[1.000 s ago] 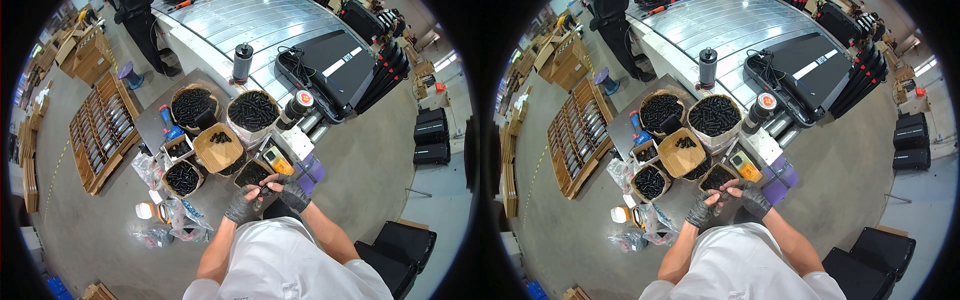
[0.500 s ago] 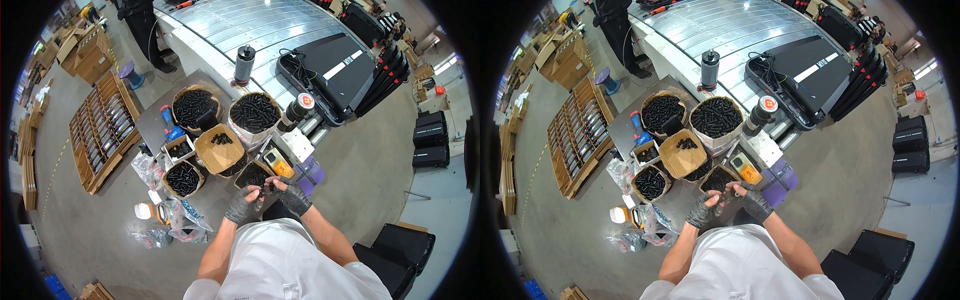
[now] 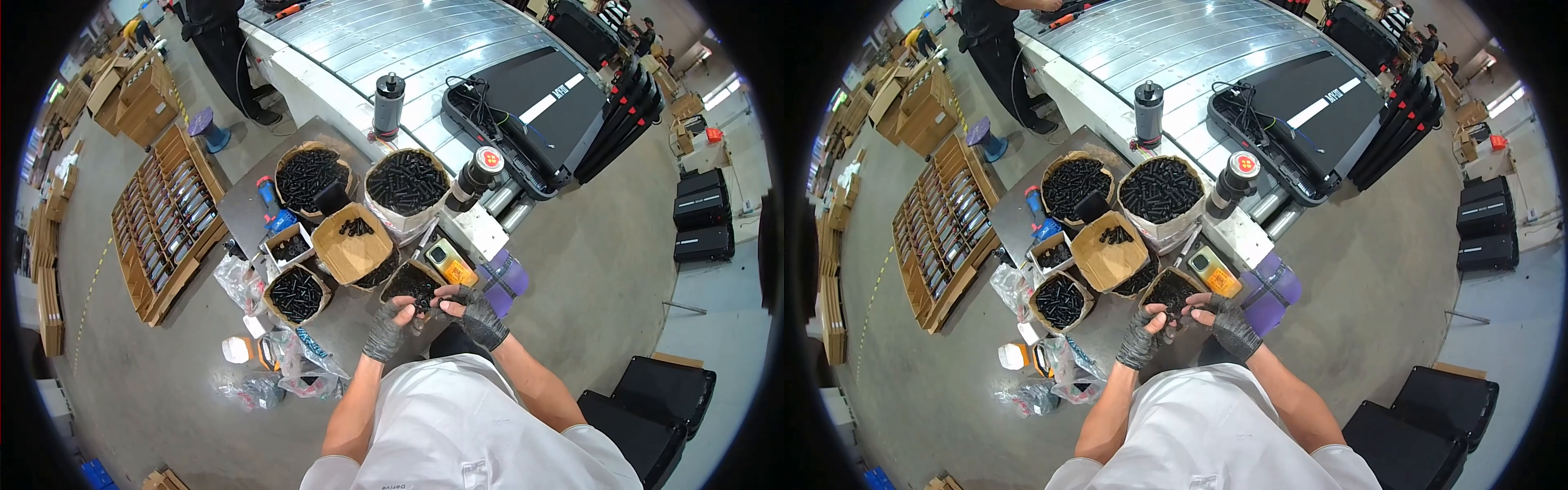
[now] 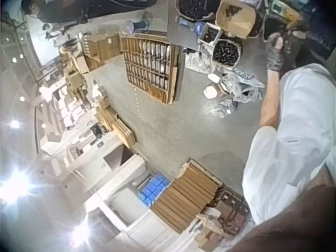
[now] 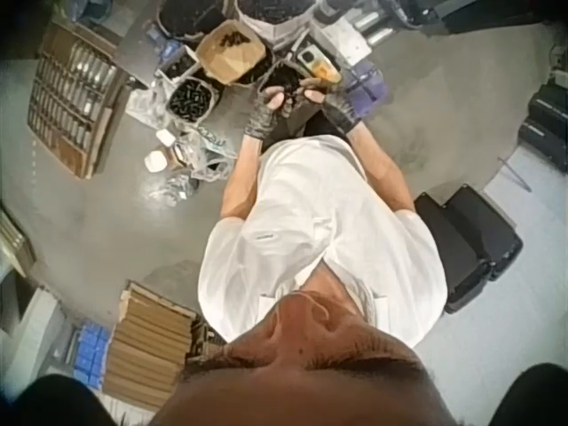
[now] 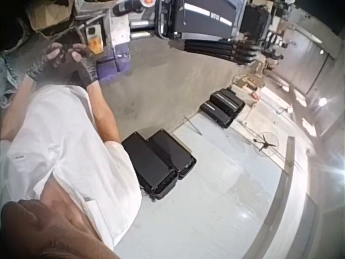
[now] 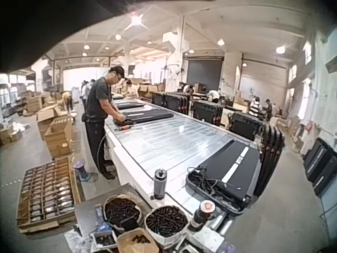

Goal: Placing treadmill decks onto a conveyor belt and sorting small components at an assembly station.

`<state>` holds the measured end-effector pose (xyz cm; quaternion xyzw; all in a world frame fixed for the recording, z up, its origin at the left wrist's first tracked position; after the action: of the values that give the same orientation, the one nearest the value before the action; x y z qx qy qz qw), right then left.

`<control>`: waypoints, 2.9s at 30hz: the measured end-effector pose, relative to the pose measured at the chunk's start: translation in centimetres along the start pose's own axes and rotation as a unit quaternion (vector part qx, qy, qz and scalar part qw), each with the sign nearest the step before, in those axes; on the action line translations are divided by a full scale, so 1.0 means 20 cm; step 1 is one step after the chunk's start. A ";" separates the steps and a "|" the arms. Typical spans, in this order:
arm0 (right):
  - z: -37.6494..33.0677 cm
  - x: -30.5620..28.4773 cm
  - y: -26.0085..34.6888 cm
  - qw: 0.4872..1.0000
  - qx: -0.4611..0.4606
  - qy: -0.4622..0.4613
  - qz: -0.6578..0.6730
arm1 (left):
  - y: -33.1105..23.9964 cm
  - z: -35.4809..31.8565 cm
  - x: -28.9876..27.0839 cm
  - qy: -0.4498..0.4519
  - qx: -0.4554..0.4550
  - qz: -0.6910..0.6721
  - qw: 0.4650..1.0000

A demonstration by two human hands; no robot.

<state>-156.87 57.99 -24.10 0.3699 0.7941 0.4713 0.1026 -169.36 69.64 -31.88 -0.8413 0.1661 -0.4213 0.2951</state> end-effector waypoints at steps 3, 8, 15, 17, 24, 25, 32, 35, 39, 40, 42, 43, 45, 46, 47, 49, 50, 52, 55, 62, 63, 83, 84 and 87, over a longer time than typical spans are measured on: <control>0.00 -0.01 -0.01 0.999 -0.014 -0.013 -0.031 | 0.01 0.02 0.01 0.001 0.020 0.016 1.000; -0.01 -0.01 0.00 0.997 -0.018 -0.016 -0.068 | -0.01 0.02 0.03 0.002 0.049 0.088 0.995; -0.02 0.02 0.03 0.990 -0.048 -0.031 -0.128 | 0.01 0.04 0.02 -0.002 0.055 0.102 0.993; -0.02 0.03 0.04 0.986 -0.061 -0.038 -0.151 | 0.02 0.04 0.02 -0.004 0.049 0.100 0.994; 0.02 0.00 -0.01 0.997 -0.026 -0.034 -0.070 | 0.01 0.04 0.05 0.004 0.018 -0.017 1.000; 0.03 -0.03 -0.05 0.999 -0.033 -0.025 -0.008 | 0.01 0.04 0.05 0.005 0.013 -0.036 0.999; 0.01 0.02 -0.01 0.952 0.065 0.070 0.292 | 0.00 0.03 -0.03 0.003 0.018 -0.027 0.999; -0.02 0.04 0.04 0.955 0.039 0.105 0.274 | -0.03 0.00 0.00 0.024 0.018 -0.034 0.999; -0.01 0.03 0.02 0.977 0.029 0.079 0.196 | -0.03 0.00 -0.01 0.014 0.019 -0.019 1.000; 0.00 0.02 0.02 0.984 0.021 0.072 0.162 | -0.03 0.00 -0.01 0.015 0.021 -0.019 1.000; 0.01 0.01 0.01 0.990 0.011 0.060 0.129 | -0.03 0.01 -0.01 0.014 0.024 -0.018 0.999; 0.01 0.00 0.00 0.994 0.002 0.046 0.095 | -0.02 0.01 -0.01 0.010 0.023 -0.025 0.999; 0.01 0.00 0.00 0.997 -0.006 0.035 0.063 | -0.01 0.02 -0.01 0.006 0.023 -0.033 0.999; 0.01 -0.01 0.00 0.999 -0.013 0.023 0.030 | -0.01 0.02 -0.01 0.003 0.031 -0.023 0.999; 0.02 -0.01 0.00 0.999 -0.013 0.023 0.031 | -0.01 0.03 -0.01 0.001 0.038 -0.014 0.999; 0.02 -0.02 0.00 0.999 -0.026 0.002 -0.027 | -0.01 0.03 0.00 0.003 0.037 -0.008 0.999; 0.03 -0.02 0.00 0.999 -0.025 0.002 -0.027 | -0.01 0.03 0.01 0.005 0.035 -0.003 0.999; 0.03 -0.03 -0.01 0.999 -0.023 -0.017 -0.013 | -0.01 0.03 0.02 0.006 0.037 0.008 0.999; 0.01 -0.02 -0.02 0.999 0.023 -0.006 0.041 | -0.02 0.03 0.04 0.005 0.043 0.022 0.999; 0.02 -0.01 -0.03 0.994 0.044 -0.038 0.088 | -0.01 0.02 0.09 0.051 -0.005 0.043 0.998; 0.03 -0.01 -0.04 0.996 0.036 -0.038 0.076 | 0.00 0.02 0.09 0.051 -0.005 0.043 0.998; -0.01 0.02 0.04 0.985 -0.041 -0.093 -0.140 | -0.05 0.01 0.15 0.074 0.048 0.090 0.992; -0.01 0.03 0.06 0.976 -0.092 -0.086 -0.175 | -0.04 0.02 0.15 0.073 0.049 0.090 0.992; -0.03 0.05 0.11 0.958 -0.160 -0.090 -0.219 | -0.05 0.02 0.14 0.065 0.066 0.087 0.992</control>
<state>-156.86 58.93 -21.75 0.2061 0.7576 0.5229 0.3319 -167.38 69.16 -29.75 -0.7733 0.2295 -0.4576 0.3741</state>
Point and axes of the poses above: each hand's wrist, its own z-axis towards the middle knuckle, its own x-axis out of the palm, y = z × x, the point moved 6 cm from there along z, towards the middle knuckle, and after that the axes turned 4 degrees about -y, right-handed, at the moved point
